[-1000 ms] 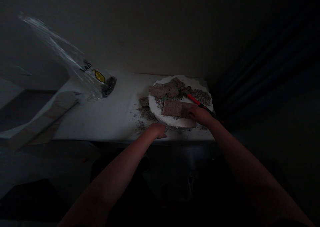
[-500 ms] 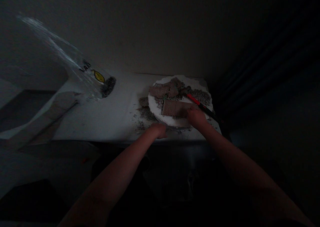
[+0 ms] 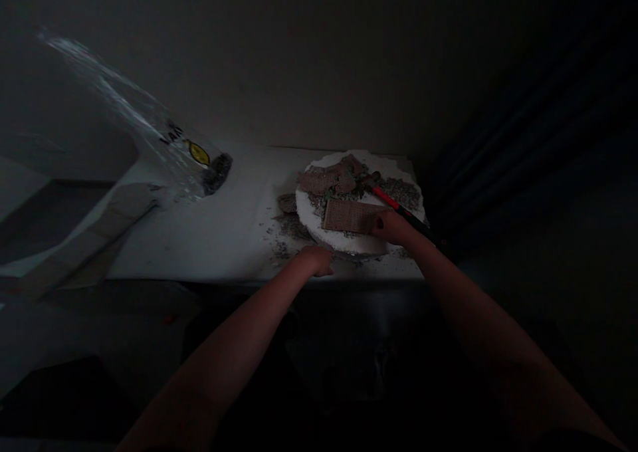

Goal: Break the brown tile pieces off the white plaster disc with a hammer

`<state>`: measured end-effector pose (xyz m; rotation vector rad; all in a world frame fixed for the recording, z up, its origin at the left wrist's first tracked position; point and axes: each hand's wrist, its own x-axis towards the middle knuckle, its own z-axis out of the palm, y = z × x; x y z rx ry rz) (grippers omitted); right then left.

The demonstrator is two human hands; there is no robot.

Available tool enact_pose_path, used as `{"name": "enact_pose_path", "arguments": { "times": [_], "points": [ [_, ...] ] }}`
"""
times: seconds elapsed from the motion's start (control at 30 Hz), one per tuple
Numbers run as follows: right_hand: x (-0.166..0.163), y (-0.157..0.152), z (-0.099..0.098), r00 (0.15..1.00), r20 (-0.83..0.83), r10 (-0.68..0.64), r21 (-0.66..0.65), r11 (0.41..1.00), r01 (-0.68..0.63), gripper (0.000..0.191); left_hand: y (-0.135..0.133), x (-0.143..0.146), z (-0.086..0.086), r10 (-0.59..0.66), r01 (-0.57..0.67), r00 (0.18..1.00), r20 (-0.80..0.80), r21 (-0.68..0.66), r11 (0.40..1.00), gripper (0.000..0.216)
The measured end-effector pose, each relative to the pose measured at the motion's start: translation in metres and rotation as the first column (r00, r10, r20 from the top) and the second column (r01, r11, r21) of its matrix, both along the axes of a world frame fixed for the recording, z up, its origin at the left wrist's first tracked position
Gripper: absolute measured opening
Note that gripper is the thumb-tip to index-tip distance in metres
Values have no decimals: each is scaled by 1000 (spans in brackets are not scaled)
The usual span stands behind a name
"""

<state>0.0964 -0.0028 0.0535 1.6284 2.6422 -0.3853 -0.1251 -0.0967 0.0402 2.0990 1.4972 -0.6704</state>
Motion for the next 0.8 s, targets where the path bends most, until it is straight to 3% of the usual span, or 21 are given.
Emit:
{"name": "enact_pose_path", "arguments": {
  "times": [0.4, 0.8],
  "points": [
    [-3, 0, 1, 997, 74, 23, -6, 1000, -23, 20, 1, -1, -5, -13, 13, 1000, 3, 3, 1000, 53],
    [5, 4, -4, 997, -29, 78, -23, 997, -78, 12, 2, 1, -3, 7, -7, 1000, 3, -3, 1000, 52]
  ]
}}
